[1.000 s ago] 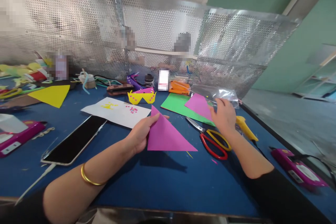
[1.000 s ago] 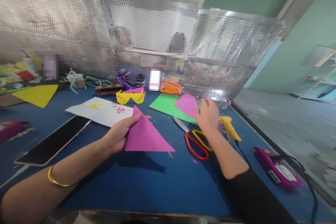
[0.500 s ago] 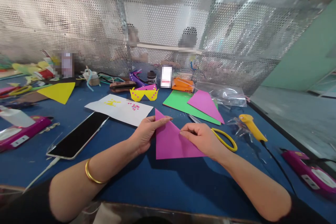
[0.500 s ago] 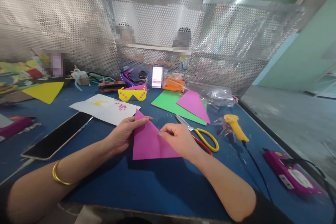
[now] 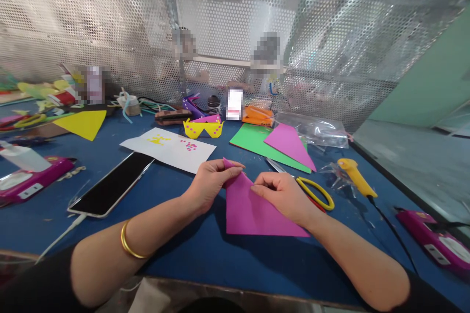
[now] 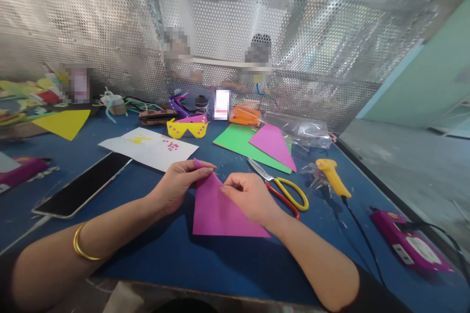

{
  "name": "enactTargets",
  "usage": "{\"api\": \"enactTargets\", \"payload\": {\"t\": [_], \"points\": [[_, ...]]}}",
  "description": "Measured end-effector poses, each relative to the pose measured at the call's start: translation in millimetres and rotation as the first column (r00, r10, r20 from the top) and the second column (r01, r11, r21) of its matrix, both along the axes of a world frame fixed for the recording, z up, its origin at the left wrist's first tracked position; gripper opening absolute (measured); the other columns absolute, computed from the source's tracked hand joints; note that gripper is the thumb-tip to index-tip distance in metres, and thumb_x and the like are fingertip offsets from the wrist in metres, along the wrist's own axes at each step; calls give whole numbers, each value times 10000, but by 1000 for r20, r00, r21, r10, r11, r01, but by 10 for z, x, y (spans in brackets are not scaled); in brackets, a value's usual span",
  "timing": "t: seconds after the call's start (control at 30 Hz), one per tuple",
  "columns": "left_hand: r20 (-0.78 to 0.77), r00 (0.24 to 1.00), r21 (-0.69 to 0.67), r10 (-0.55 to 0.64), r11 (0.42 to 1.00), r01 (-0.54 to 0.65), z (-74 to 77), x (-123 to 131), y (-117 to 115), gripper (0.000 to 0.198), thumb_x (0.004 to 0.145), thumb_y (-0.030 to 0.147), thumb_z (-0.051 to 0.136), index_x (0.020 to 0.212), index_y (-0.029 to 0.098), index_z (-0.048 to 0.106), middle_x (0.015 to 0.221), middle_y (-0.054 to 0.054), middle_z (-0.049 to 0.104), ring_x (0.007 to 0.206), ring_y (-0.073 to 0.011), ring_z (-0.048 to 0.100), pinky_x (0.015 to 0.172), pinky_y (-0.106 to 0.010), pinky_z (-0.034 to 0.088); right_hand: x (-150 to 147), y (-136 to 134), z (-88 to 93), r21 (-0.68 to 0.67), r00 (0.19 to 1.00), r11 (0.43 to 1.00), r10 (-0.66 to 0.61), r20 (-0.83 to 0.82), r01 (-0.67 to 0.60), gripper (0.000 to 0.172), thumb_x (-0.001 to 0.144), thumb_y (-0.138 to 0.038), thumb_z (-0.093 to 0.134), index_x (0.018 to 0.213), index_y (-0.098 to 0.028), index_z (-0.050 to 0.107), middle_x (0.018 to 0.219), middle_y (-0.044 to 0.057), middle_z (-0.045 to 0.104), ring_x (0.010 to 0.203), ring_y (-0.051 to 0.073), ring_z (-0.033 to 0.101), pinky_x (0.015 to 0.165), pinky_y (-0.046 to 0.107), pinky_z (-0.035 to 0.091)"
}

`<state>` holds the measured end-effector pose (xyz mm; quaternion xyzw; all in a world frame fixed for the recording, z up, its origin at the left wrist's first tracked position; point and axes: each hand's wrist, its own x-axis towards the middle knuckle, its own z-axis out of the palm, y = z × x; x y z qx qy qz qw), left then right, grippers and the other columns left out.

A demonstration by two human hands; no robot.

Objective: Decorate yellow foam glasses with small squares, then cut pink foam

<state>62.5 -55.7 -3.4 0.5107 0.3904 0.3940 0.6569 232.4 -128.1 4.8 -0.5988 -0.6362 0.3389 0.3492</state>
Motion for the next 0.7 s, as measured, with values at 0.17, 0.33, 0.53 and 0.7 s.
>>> {"api": "enactTargets", "payload": {"t": [0.17,0.33,0.53,0.7], "points": [[-8,998,25,-57,998,57,-17,8,-14,67,695,225,762,742,180,777,687,-28,706,610,-124,569,574,-232,426,-21,-4,-25,-29,998,1000,9,-55,-11,235,858,-362,550,730,-177,621,673,-22,569,631,122,481,585,251,380],[-33,999,-9,-43,999,43,12,-10,9,180,671,324,804,688,159,735,617,-12,660,563,-120,570,578,-252,469,-17,-10,-24,-2,996,999,-34,-80,34,208,825,-331,581,678,-184,589,667,-25,557,639,122,486,602,254,384],[30,1000,50,-7,999,5,20,-32,42,180,667,291,791,645,157,673,596,15,639,564,-108,578,604,-254,498,-19,4,-34,-30,992,999,-24,-122,20,159,802,-312,594,715,-187,640,679,-14,616,629,129,531,595,259,417],[58,998,122,38,991,-45,11,4,19,80,668,206,749,731,161,727,608,21,658,561,-96,570,564,-226,479,-20,0,-11,-40,988,999,-27,-152,21,135,777,-302,609,768,-187,679,716,-5,656,658,135,560,621,264,437]]}}
